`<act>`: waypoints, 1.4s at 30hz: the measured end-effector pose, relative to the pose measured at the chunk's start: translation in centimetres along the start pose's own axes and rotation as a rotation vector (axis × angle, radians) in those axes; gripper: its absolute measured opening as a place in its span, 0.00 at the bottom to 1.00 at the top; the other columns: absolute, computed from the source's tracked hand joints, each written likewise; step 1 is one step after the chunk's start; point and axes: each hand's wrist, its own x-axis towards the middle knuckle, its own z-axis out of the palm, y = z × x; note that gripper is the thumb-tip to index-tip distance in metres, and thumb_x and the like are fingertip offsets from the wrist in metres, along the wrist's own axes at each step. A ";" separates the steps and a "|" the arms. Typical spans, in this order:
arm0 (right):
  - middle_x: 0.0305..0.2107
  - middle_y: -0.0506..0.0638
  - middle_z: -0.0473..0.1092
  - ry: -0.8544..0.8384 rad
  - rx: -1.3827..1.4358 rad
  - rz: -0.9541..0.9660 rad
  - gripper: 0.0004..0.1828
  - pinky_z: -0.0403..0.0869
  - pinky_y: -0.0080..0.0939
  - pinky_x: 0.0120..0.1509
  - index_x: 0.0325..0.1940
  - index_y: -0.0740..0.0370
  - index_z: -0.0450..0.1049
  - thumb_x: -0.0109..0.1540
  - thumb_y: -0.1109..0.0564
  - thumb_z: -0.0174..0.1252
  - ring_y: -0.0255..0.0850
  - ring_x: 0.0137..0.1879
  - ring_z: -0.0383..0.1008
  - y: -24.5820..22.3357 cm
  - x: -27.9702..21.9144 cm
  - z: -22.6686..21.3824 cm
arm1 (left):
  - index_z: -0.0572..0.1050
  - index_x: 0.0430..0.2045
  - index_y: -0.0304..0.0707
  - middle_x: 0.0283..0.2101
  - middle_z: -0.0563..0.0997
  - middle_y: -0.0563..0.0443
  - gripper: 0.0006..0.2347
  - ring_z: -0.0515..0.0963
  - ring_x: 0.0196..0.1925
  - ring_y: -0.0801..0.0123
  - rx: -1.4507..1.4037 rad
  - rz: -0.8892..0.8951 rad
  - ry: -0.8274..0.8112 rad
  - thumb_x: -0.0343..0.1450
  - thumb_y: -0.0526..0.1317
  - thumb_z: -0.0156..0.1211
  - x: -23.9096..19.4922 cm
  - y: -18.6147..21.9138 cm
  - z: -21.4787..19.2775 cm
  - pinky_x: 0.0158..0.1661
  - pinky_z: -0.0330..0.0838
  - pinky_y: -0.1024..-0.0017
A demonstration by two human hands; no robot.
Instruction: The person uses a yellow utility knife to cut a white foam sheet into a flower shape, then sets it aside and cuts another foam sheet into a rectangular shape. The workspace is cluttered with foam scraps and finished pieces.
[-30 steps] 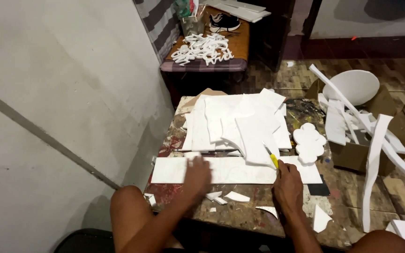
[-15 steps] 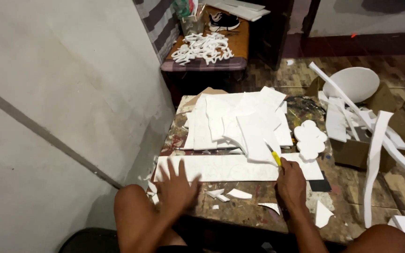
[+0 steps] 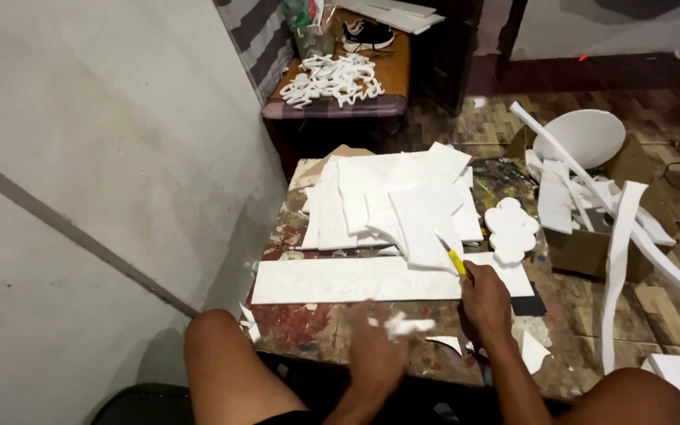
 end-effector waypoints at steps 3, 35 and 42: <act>0.51 0.57 0.70 0.019 0.000 -0.035 0.24 0.71 0.53 0.56 0.66 0.59 0.68 0.65 0.57 0.47 0.55 0.54 0.72 1.3 0.6 0.8 | 0.64 0.63 0.53 0.71 0.51 0.34 0.33 0.44 0.73 0.39 0.504 0.639 -0.061 0.67 0.69 0.43 2.5 -2.7 3.6 0.64 0.34 0.36; 0.51 0.64 0.70 0.059 -0.018 -0.130 0.22 0.70 0.62 0.59 0.62 0.62 0.72 0.66 0.54 0.48 0.64 0.55 0.72 0.4 0.0 0.4 | 0.73 0.54 0.42 0.54 0.72 0.35 0.22 0.71 0.60 0.39 0.931 0.818 0.339 0.67 0.50 0.61 22.6 -11.3 -16.3 0.57 0.64 0.45; 0.48 0.54 0.71 0.045 -0.415 -0.156 0.23 0.73 0.53 0.56 0.63 0.50 0.73 0.66 0.43 0.51 0.55 0.54 0.76 3.7 -0.4 -2.2 | 0.70 0.56 0.43 0.56 0.70 0.38 0.27 0.73 0.57 0.39 0.649 0.890 -0.360 0.67 0.59 0.58 14.0 -6.6 -12.2 0.46 0.76 0.43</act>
